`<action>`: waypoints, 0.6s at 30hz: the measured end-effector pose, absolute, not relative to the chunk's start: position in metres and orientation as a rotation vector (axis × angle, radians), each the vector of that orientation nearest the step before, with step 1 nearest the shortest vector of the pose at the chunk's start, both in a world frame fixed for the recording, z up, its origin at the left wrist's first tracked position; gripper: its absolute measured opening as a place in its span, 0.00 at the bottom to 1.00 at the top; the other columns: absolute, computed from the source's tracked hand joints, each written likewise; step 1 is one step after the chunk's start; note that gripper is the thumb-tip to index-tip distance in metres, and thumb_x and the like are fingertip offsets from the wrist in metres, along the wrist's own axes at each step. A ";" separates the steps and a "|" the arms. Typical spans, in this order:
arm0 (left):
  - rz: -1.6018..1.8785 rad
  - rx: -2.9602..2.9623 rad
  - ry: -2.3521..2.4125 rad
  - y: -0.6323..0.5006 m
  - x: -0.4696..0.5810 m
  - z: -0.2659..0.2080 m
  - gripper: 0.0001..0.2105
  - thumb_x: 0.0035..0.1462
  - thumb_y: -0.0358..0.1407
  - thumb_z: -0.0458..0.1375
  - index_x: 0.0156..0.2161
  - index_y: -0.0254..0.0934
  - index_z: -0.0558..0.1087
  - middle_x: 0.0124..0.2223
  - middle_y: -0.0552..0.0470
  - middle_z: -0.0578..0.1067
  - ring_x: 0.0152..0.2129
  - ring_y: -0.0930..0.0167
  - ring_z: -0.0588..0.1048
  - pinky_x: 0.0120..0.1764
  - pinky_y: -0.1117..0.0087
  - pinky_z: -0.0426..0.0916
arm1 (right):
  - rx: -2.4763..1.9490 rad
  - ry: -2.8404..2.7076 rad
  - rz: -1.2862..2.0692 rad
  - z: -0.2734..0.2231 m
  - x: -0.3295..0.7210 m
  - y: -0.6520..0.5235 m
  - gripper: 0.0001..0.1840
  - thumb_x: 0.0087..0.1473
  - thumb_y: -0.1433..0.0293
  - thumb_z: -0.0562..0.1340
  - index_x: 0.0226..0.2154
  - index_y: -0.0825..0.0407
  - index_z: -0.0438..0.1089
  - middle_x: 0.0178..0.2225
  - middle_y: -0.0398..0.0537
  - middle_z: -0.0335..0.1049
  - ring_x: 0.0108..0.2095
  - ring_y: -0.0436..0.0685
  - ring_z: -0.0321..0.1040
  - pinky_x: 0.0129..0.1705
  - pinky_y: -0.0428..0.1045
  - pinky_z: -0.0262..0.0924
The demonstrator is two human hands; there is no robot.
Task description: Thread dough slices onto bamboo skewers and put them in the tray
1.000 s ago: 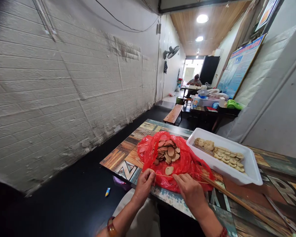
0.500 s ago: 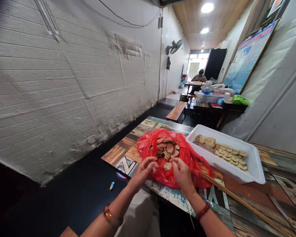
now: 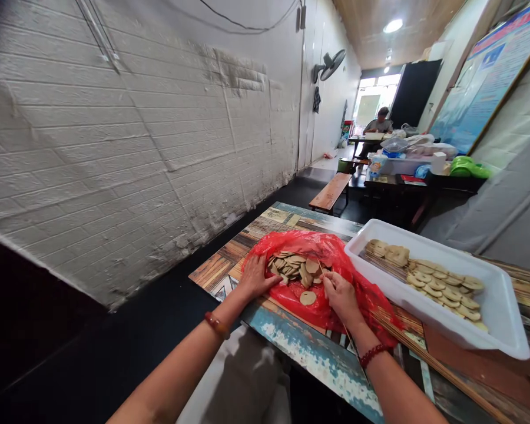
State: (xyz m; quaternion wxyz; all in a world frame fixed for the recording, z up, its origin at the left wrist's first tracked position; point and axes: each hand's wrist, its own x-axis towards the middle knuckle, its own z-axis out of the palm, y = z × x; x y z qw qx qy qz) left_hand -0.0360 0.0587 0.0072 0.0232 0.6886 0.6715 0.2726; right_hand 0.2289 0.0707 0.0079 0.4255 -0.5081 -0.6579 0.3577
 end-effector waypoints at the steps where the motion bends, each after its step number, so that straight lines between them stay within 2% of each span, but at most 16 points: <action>1: 0.834 2.143 2.070 0.062 -0.037 0.008 0.33 0.43 0.50 0.61 0.52 0.33 0.65 0.48 0.38 0.69 0.47 0.55 0.66 0.49 0.54 0.60 | -1.270 -1.652 0.899 0.008 0.230 0.071 0.22 0.53 0.55 0.55 0.34 0.55 0.72 0.14 0.37 0.61 0.12 0.48 0.55 0.17 0.44 0.51; 6: 0.920 2.209 2.021 0.054 -0.036 0.010 0.33 0.45 0.49 0.61 0.54 0.33 0.63 0.50 0.39 0.68 0.49 0.57 0.66 0.51 0.56 0.60 | -1.260 -1.655 0.855 0.006 0.241 0.071 0.22 0.54 0.57 0.53 0.37 0.57 0.72 0.16 0.40 0.65 0.13 0.49 0.58 0.16 0.44 0.52; 8: 1.003 2.238 2.029 0.040 -0.034 0.011 0.31 0.48 0.47 0.60 0.56 0.36 0.61 0.53 0.40 0.67 0.51 0.58 0.65 0.52 0.54 0.58 | -1.243 -1.638 0.792 0.005 0.246 0.073 0.20 0.53 0.58 0.55 0.35 0.55 0.74 0.21 0.45 0.71 0.19 0.52 0.66 0.22 0.46 0.58; 10: 1.133 2.284 2.043 0.025 -0.028 0.015 0.25 0.54 0.42 0.56 0.56 0.37 0.61 0.55 0.40 0.67 0.53 0.59 0.63 0.53 0.54 0.57 | -1.218 -1.623 0.727 0.006 0.248 0.075 0.16 0.51 0.60 0.56 0.32 0.53 0.75 0.28 0.49 0.76 0.28 0.56 0.71 0.31 0.49 0.63; 13: 1.238 2.407 1.950 0.011 -0.004 0.030 0.16 0.58 0.37 0.52 0.51 0.38 0.66 0.50 0.43 0.71 0.49 0.63 0.66 0.52 0.59 0.59 | -1.174 -1.634 0.669 0.009 0.248 0.077 0.13 0.50 0.63 0.57 0.31 0.50 0.76 0.34 0.50 0.77 0.36 0.59 0.72 0.41 0.52 0.63; 15: 1.189 2.484 1.889 0.013 0.021 0.041 0.12 0.59 0.37 0.51 0.46 0.39 0.70 0.45 0.45 0.73 0.45 0.64 0.67 0.49 0.60 0.60 | -1.163 -1.647 0.651 0.011 0.248 0.078 0.14 0.50 0.65 0.56 0.34 0.51 0.76 0.36 0.50 0.77 0.37 0.59 0.73 0.43 0.53 0.63; 18: 0.973 2.529 1.940 0.032 0.057 0.056 0.11 0.59 0.39 0.51 0.43 0.40 0.72 0.42 0.45 0.73 0.42 0.62 0.67 0.45 0.60 0.59 | -1.176 -1.644 0.640 0.013 0.249 0.079 0.17 0.52 0.67 0.54 0.39 0.52 0.75 0.38 0.51 0.77 0.37 0.58 0.73 0.42 0.52 0.64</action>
